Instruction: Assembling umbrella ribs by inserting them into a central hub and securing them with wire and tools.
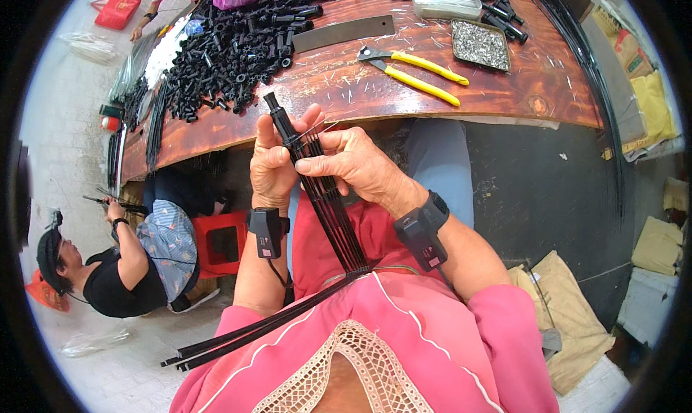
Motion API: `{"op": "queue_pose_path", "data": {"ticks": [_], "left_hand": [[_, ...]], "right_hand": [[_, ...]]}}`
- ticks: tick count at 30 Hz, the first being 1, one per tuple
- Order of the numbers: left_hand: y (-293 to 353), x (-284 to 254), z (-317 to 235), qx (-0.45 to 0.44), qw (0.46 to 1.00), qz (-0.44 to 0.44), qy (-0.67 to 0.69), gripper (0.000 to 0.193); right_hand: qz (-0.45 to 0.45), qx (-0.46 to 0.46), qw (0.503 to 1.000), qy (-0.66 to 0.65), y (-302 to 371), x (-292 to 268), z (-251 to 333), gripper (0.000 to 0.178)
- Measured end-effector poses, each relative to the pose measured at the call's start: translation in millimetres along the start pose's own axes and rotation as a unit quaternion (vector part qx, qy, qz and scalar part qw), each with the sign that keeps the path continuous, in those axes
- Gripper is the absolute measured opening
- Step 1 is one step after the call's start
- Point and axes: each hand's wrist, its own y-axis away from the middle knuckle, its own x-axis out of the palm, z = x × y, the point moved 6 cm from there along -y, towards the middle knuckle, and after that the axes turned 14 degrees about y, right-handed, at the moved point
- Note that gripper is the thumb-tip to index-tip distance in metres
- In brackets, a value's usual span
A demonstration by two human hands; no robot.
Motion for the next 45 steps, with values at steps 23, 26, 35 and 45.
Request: {"op": "queue_pose_path", "data": {"ticks": [23,26,35,45], "left_hand": [[45,68,-57,0.165,0.932,-0.206,-0.248,0.069],[45,149,-41,0.135,0.971,-0.075,-0.185,0.105],[29,125,-55,0.164,0.831,-0.327,-0.420,0.019],[27,98,-59,0.222,0.750,-0.349,-0.515,0.018]], "right_hand": [[-0.012,-0.036,0.999,0.013,-10,-3,2,0.031],[-0.019,-0.033,0.999,0.009,-10,-14,-4,0.031],[-0.041,-0.104,0.990,0.083,-14,6,33,0.018],[-0.041,-0.211,0.969,0.123,-25,40,44,0.016]]}}
